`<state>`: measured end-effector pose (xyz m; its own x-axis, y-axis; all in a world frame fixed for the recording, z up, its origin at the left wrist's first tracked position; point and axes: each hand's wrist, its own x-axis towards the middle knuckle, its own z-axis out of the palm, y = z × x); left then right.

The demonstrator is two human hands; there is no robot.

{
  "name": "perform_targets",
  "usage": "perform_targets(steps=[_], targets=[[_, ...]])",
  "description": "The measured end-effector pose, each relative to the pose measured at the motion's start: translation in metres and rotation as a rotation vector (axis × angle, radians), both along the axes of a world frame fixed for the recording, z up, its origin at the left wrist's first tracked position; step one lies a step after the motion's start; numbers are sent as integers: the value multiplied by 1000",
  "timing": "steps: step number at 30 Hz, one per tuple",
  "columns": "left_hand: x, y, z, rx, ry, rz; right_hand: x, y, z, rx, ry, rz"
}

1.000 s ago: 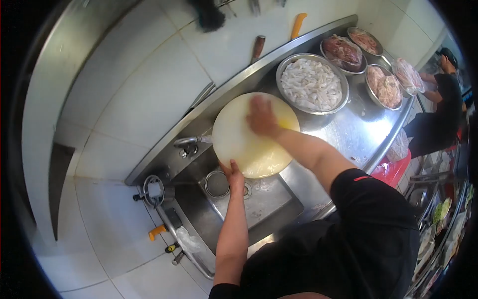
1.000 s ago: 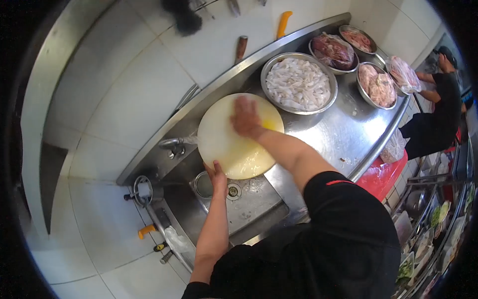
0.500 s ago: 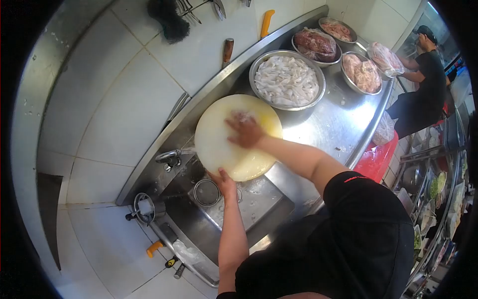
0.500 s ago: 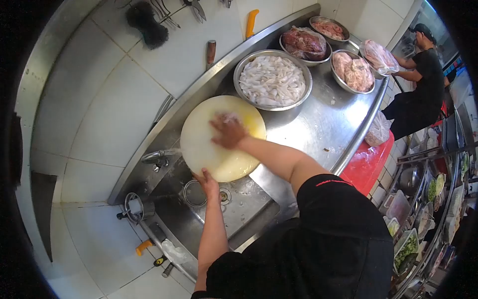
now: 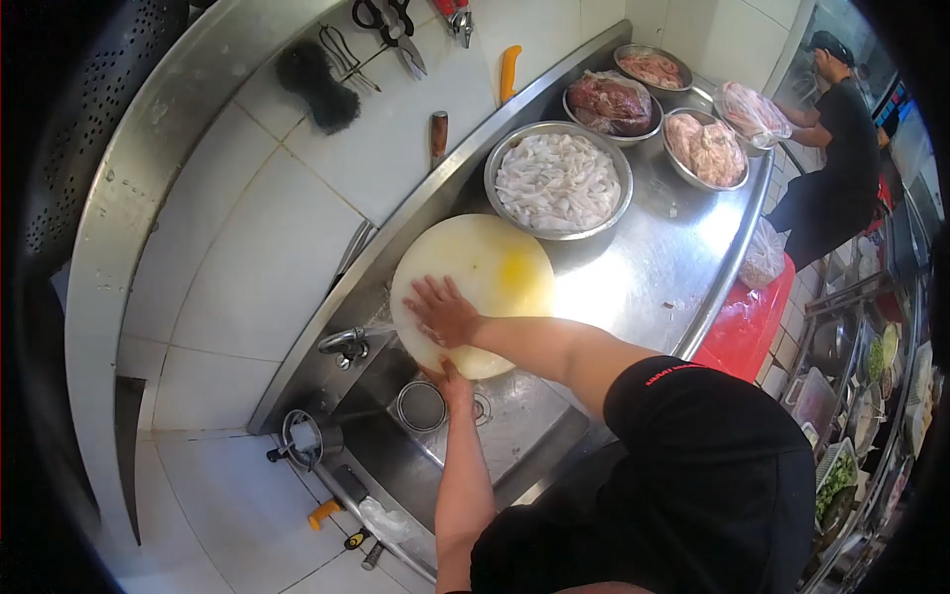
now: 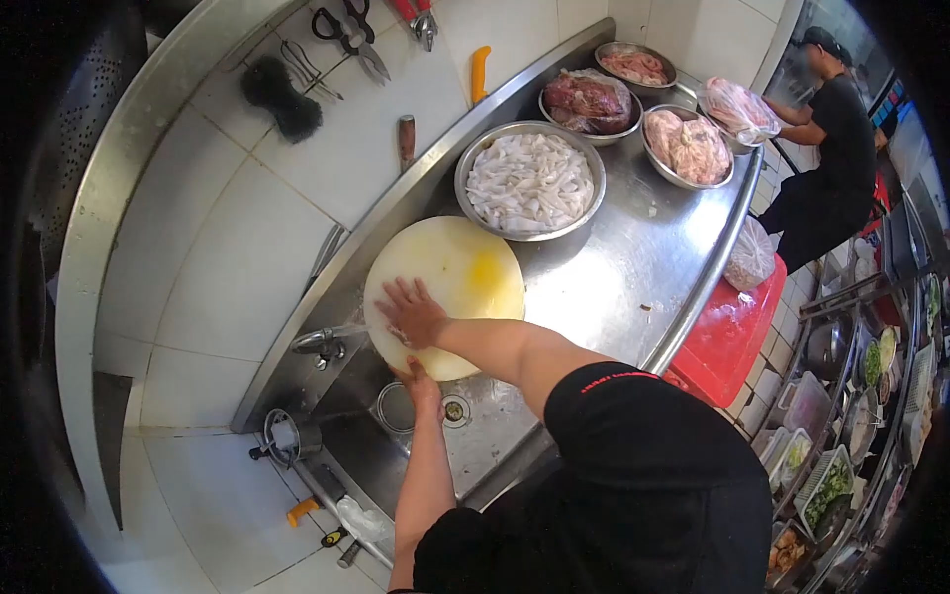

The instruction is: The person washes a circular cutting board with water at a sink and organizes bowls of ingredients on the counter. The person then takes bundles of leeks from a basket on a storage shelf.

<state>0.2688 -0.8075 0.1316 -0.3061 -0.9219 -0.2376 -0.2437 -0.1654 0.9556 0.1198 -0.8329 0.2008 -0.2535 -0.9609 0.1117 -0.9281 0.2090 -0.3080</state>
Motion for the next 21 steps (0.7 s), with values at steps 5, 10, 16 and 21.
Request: perform_targets(steps=[5, 10, 16, 21], targets=[[-9, 8, 26, 47, -25, 33, -38, 81, 9, 185, -100, 22], [-8, 10, 27, 17, -19, 19, -100, 103, 23, 227, 88, -269], [-7, 6, 15, -46, -90, 29, -93, 43, 21, 184, -28, -517], [-6, 7, 30, 1, -101, -22, -53, 13, -12, 151, 104, -414]])
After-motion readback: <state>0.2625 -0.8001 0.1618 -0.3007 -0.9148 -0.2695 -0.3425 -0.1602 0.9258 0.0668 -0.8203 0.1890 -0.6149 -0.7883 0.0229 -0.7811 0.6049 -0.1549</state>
